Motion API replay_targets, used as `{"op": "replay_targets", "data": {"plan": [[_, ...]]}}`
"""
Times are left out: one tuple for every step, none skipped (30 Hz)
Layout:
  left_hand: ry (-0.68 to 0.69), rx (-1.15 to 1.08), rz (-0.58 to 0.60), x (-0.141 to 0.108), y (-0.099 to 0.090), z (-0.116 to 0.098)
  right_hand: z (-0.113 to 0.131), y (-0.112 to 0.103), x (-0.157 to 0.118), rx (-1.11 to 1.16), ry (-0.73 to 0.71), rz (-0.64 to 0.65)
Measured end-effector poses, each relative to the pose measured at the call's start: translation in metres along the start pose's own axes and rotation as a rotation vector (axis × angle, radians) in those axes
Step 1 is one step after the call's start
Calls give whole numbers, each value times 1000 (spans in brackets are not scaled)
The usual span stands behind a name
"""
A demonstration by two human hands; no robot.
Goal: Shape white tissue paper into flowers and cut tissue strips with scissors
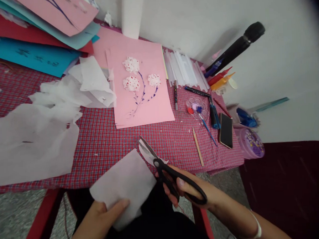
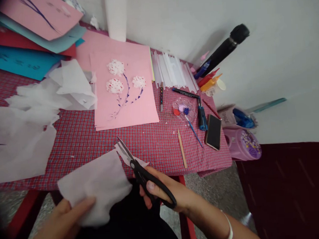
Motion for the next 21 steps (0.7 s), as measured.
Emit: {"op": "replay_targets", "data": {"plan": [[-25, -62, -21, -1, -1, -1, 2, -2, -4, -14, -19, 2], [-45, -122, -54, -3, -4, -3, 3, -5, -8, -32, -26, 5], [-56, -164, -89, -4, -7, -5, 3, -6, -12, -57, -17, 19], [-59, -182, -121, -5, -10, -6, 1, -7, -16, -85, 6, 44], [-63, -186, -147, -5, -14, -6, -1, -9, -20, -122, 35, 64], [-77, -187, -160, -6, -16, -5, -3, -10, -24, -159, 61, 87], [-91, -194, -173, -6, -18, -1, -7, -11, -28, -190, 92, 107], [-104, -207, -191, -7, -21, 3, -11, -12, -31, -205, 122, 124], [-115, -225, -202, -7, -22, 8, -16, -14, -34, -208, 150, 138], [-123, -241, -203, -8, -21, 12, -20, -15, -37, -198, 176, 146], [-126, -248, -186, -8, -19, 14, -24, -16, -40, -181, 198, 150], [-124, -245, -157, -8, -14, 14, -27, -17, -43, -165, 217, 151], [-118, -236, -120, -9, -8, 11, -28, -18, -45, -146, 227, 146], [-105, -231, -87, -10, -2, 5, -28, -19, -47, -127, 227, 137], [-82, -226, -70, -11, 4, -4, -27, -20, -48, -106, 221, 128], [-46, -230, -66, -13, 10, -16, -24, -21, -49, -88, 209, 119], [8, -241, -84, -14, 13, -30, -21, -21, -49, -73, 191, 114], [68, -244, -100, -15, 16, -44, -18, -21, -48, -63, 172, 117], [123, -235, -128, -16, 17, -57, -16, -20, -47, -61, 157, 133], [163, -200, -169, -17, 16, -68, -14, -19, -46, -66, 147, 155], [182, -145, -210, -17, 14, -74, -13, -17, -45, -77, 137, 178]]}}
Point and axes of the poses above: each hand's wrist, its own x-axis towards the middle knuckle, its own y-axis out of the palm, z = x × y, the point moved 7 cm from there along x, towards the middle knuckle, and after that the axes turned 4 degrees about y, right-handed, at the moved point
